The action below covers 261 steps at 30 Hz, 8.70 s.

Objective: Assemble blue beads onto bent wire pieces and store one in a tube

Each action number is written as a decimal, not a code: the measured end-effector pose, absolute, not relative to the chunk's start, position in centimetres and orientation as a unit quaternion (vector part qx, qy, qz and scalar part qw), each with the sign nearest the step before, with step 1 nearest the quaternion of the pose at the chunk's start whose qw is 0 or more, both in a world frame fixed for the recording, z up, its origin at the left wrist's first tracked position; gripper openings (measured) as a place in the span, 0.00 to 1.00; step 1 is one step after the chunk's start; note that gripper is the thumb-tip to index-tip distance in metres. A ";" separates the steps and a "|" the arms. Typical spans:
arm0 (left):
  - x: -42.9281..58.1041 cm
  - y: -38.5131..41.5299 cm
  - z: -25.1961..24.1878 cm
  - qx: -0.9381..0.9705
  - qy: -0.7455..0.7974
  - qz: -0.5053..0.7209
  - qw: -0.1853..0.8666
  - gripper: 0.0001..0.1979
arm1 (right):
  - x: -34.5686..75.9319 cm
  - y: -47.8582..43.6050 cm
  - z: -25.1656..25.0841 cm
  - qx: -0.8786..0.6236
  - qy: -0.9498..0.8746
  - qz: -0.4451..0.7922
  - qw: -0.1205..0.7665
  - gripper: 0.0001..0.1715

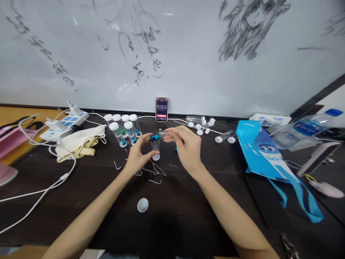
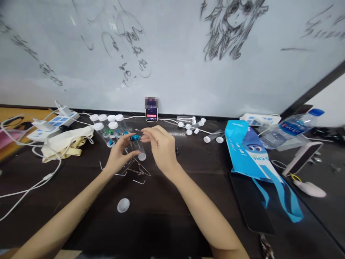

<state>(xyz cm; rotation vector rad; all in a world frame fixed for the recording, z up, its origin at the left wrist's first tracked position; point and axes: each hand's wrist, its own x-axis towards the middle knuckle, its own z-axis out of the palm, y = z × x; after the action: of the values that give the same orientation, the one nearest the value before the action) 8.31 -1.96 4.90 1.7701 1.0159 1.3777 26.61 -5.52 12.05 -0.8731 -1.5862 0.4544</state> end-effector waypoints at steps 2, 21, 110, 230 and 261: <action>8.9 -1.7 4.0 0.673 0.386 0.520 0.357 0.28 | 26.4 -5.2 11.6 -0.376 -0.692 0.190 0.586 0.14; 6.6 -4.9 6.2 0.764 0.364 0.528 0.076 0.23 | 26.7 -6.2 13.2 -0.409 -0.893 -0.119 0.147 0.15; 8.5 -5.8 4.7 0.473 0.312 0.580 0.586 0.21 | 28.9 -5.3 14.1 -0.503 -0.737 0.122 0.435 0.14; 8.7 -6.5 5.4 0.599 0.312 0.512 0.531 0.14 | 28.0 -7.5 15.1 -0.386 -0.877 0.199 0.204 0.06; 9.1 -6.4 4.7 0.538 0.291 0.542 0.576 0.17 | 27.0 -8.5 15.2 -0.448 -0.864 0.128 0.193 0.12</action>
<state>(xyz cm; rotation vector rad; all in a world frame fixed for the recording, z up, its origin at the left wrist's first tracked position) 9.08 -6.42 4.67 1.2604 0.6821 1.2690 27.02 -8.47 15.21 -1.2572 -2.4232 0.3598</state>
